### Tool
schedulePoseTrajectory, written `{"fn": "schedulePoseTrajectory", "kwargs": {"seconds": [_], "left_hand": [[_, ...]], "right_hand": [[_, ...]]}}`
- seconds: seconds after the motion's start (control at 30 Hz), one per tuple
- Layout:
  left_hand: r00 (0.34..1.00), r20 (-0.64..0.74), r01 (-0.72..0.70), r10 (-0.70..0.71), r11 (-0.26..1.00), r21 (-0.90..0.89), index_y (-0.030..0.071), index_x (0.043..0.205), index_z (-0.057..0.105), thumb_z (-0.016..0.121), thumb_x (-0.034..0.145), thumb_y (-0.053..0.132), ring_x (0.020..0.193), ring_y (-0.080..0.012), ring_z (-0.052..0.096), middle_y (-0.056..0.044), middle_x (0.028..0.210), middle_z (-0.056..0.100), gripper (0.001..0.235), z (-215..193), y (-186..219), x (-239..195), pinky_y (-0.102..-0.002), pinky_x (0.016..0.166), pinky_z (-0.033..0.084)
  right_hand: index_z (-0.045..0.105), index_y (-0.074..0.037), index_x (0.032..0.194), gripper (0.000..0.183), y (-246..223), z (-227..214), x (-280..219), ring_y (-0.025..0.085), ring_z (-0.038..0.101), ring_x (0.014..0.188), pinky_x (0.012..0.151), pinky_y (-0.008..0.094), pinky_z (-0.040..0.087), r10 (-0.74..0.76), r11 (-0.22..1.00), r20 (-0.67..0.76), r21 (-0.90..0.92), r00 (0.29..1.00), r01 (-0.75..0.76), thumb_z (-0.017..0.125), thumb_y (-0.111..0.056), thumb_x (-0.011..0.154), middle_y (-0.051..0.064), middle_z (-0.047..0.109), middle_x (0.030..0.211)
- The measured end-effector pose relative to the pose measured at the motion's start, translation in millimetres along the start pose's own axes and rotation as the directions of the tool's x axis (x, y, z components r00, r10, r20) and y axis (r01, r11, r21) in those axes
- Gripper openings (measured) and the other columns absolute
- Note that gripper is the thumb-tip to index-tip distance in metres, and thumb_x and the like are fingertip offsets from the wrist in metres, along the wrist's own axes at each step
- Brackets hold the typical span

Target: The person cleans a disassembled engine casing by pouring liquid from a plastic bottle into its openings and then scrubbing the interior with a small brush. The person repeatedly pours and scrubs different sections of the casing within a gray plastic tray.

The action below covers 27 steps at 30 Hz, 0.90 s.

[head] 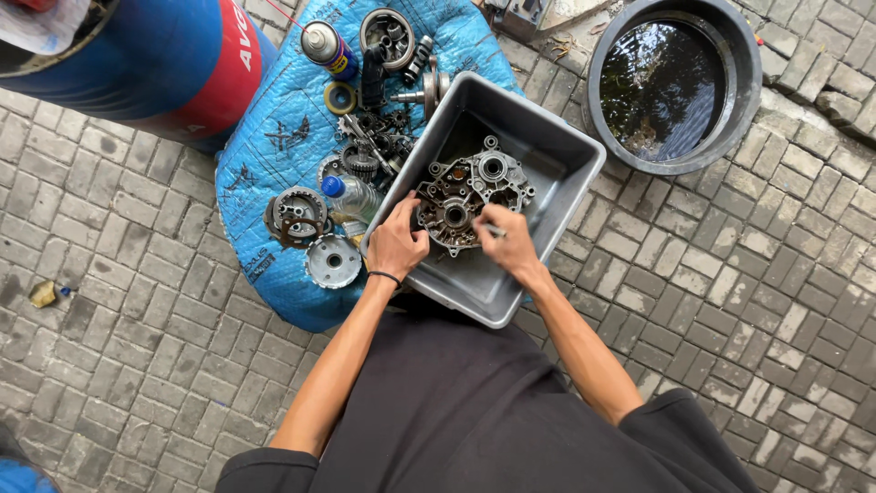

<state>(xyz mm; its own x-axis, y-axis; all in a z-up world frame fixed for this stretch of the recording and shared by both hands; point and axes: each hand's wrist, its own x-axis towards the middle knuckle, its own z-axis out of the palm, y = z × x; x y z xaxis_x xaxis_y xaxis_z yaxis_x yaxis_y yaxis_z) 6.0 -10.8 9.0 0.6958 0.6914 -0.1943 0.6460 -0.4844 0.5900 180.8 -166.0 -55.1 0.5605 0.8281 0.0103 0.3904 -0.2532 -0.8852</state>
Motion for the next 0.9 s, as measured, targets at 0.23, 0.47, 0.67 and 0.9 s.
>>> {"fn": "schedulePoseTrajectory", "kwargs": {"seconds": [0.23,0.47,0.67,0.9], "left_hand": [[1.000,-0.010,-0.012,0.012,1.000,-0.017,0.027,0.132,0.058,0.052,0.073,0.023,0.094,-0.0431,0.071,0.010,0.148,0.055,0.060,9,-13,3,-0.058,0.083,0.060],[0.999,-0.034,0.000,-0.001,0.999,-0.040,0.029,0.132,0.058,0.051,0.074,0.023,0.095,-0.0424,0.071,0.009,0.146,0.057,0.059,9,-15,4,-0.058,0.082,0.060],[0.999,-0.036,-0.013,0.011,0.998,-0.060,0.027,0.132,0.059,0.052,0.074,0.021,0.097,-0.0426,0.070,0.007,0.145,0.059,0.058,5,-14,8,-0.057,0.081,0.060],[1.000,-0.025,-0.002,0.000,0.997,-0.075,0.027,0.131,0.059,0.051,0.075,0.020,0.100,-0.0410,0.070,0.008,0.145,0.058,0.057,-1,-10,6,-0.056,0.082,0.060]], "right_hand": [[0.067,-0.009,0.080,0.010,-39,-12,-3,0.030,0.071,0.070,0.068,0.036,0.055,0.019,0.999,0.149,-0.045,0.989,-0.013,0.076,-0.004,0.077,0.010,0.070,0.067],[0.066,-0.010,0.084,0.008,-20,14,-16,0.033,0.071,0.079,0.071,0.039,0.056,-0.014,0.995,0.077,-0.094,0.997,0.021,0.073,-0.007,0.081,0.012,0.072,0.079],[0.065,-0.010,0.083,0.008,-24,16,-16,0.032,0.072,0.080,0.073,0.037,0.056,-0.035,0.988,-0.005,-0.153,0.999,0.034,0.073,-0.007,0.084,0.012,0.072,0.081],[0.073,-0.018,0.085,0.005,-30,-24,10,0.018,0.069,0.067,0.066,0.029,0.052,0.152,0.986,0.037,-0.079,0.988,-0.149,0.075,-0.013,0.086,0.004,0.071,0.067]]}}
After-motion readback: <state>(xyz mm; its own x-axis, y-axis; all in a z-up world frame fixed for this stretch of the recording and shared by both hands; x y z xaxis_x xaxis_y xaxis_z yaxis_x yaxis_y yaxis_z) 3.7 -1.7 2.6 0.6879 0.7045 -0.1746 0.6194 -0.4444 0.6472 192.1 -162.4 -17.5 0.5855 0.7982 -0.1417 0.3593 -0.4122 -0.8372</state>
